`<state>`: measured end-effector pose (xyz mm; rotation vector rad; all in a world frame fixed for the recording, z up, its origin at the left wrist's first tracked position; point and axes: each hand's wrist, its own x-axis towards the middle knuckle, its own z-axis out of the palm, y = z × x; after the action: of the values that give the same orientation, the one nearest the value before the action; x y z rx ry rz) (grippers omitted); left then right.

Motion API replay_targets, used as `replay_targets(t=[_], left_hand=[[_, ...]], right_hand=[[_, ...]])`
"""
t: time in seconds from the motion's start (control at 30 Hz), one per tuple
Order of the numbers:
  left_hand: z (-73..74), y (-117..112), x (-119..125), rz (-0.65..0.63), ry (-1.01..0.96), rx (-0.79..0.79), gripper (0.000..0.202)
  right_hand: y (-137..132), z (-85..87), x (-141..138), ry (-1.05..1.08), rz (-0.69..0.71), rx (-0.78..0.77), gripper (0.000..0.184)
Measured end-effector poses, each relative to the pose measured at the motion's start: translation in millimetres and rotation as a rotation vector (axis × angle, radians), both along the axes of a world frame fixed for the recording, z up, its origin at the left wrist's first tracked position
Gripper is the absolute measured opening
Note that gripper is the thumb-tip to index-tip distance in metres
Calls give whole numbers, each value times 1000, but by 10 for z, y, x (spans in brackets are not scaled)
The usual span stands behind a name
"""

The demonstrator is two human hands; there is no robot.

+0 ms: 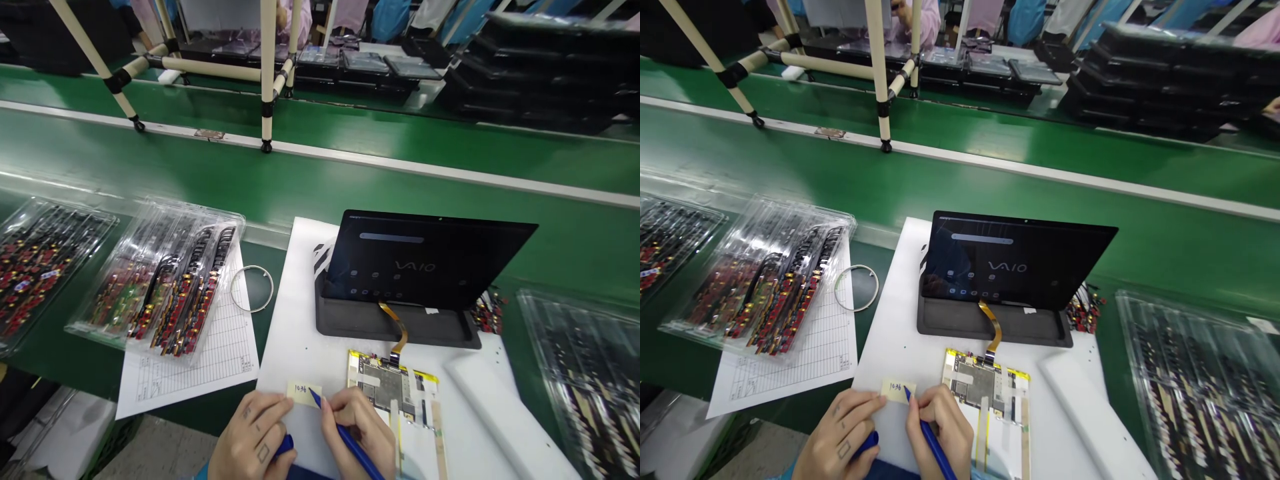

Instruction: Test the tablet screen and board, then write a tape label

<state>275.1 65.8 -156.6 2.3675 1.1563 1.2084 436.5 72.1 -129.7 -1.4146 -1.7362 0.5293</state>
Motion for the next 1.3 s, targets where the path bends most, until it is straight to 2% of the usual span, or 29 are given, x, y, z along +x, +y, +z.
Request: replay_targets(t=[0.43,1.3], left_hand=[[27,-3,13,12,-2,-17,33],[26,-11,0,2,-13,-33,30]], right_hand=[[5,32,-1,44,-20,0,28],[-8,14,2,-3,-43,16,28]])
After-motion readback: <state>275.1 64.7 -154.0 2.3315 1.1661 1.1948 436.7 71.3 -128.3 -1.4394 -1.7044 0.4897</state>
